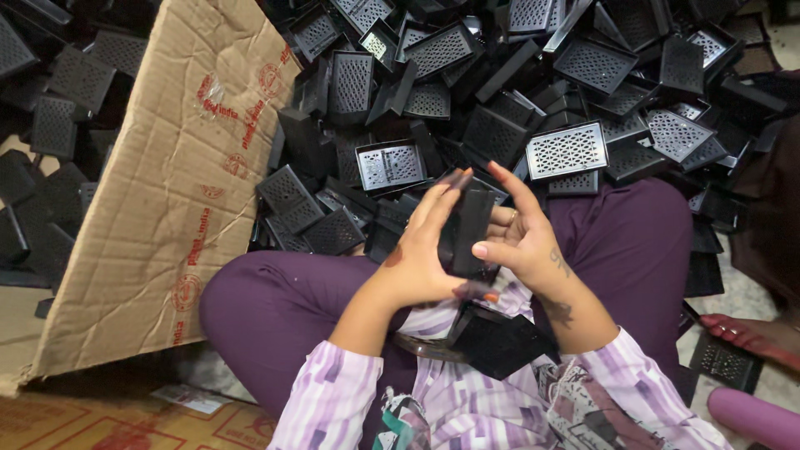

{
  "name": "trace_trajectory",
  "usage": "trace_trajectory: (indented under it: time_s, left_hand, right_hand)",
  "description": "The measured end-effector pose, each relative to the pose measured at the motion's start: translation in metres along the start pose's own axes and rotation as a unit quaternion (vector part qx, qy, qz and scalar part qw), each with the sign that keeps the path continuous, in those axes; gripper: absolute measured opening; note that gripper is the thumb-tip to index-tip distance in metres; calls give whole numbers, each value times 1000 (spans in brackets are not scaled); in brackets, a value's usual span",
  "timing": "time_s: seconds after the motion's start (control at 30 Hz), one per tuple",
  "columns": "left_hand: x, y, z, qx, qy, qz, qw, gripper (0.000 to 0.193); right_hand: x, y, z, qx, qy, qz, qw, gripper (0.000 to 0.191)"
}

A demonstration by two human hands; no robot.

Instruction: The person sits on the floor and repeatedly picks up small black rectangular components from a pile. They insert a smaller piece into each component and place the assembled unit into a cardboard box. The process is repeated continuously throughout the clip.

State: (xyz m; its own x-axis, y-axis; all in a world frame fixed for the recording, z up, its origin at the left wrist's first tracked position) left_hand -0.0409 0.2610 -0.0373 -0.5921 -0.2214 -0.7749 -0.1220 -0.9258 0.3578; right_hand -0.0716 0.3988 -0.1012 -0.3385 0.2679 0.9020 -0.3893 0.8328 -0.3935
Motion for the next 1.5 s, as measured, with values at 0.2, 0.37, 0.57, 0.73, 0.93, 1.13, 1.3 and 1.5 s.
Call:
trace_trajectory:
  time_s: [0.2, 0.37, 0.57, 0.73, 0.93, 1.13, 1.3, 1.5]
  left_hand:
    - [0, 14, 0, 31, 14, 2, 999, 105]
    - [26, 19, -9, 17, 129, 10, 991, 105]
    - [22, 13, -10, 24, 67, 73, 995, 107]
    - [4, 17, -5, 0, 23, 169, 985, 97]
    - [-14, 2, 7, 25, -24, 309, 950, 99]
    - [20, 28, -8, -129, 44, 109, 985, 55]
    - [22, 31, -13, -132, 35, 25, 990, 41]
    - [-58, 57, -17, -124, 24, 296, 947, 43]
  right_hand:
    - [-10, -3, 0, 58, -36, 5, 998, 91]
    - [-24, 0, 2, 71, -76, -31, 994, 89]
    - [-21, -13, -1, 124, -112, 10, 986, 88]
    - [-13, -15, -1, 154, -115, -64, 979, 97]
    - [-18, -11, 2, 23, -39, -171, 984, 69]
    - [6, 20, -3, -67, 22, -274, 959, 41]
    - [7, 17, -11, -20, 18, -247, 969, 36]
    - [11, 4, -7, 1, 80, -164, 983, 49]
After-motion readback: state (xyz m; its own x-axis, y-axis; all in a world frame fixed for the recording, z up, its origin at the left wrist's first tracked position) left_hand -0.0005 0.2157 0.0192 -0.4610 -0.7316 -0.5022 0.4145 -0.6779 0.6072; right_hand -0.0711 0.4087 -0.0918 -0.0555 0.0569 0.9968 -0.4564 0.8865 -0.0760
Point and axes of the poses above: each hand's wrist, its own z-axis towards the middle knuckle, its own y-axis out of the back of the hand, x = y × z, the point moved 10 cm from there along z, towards the middle knuckle, and after that the axes turned 6 degrees about -y, right-handed, at the moved point
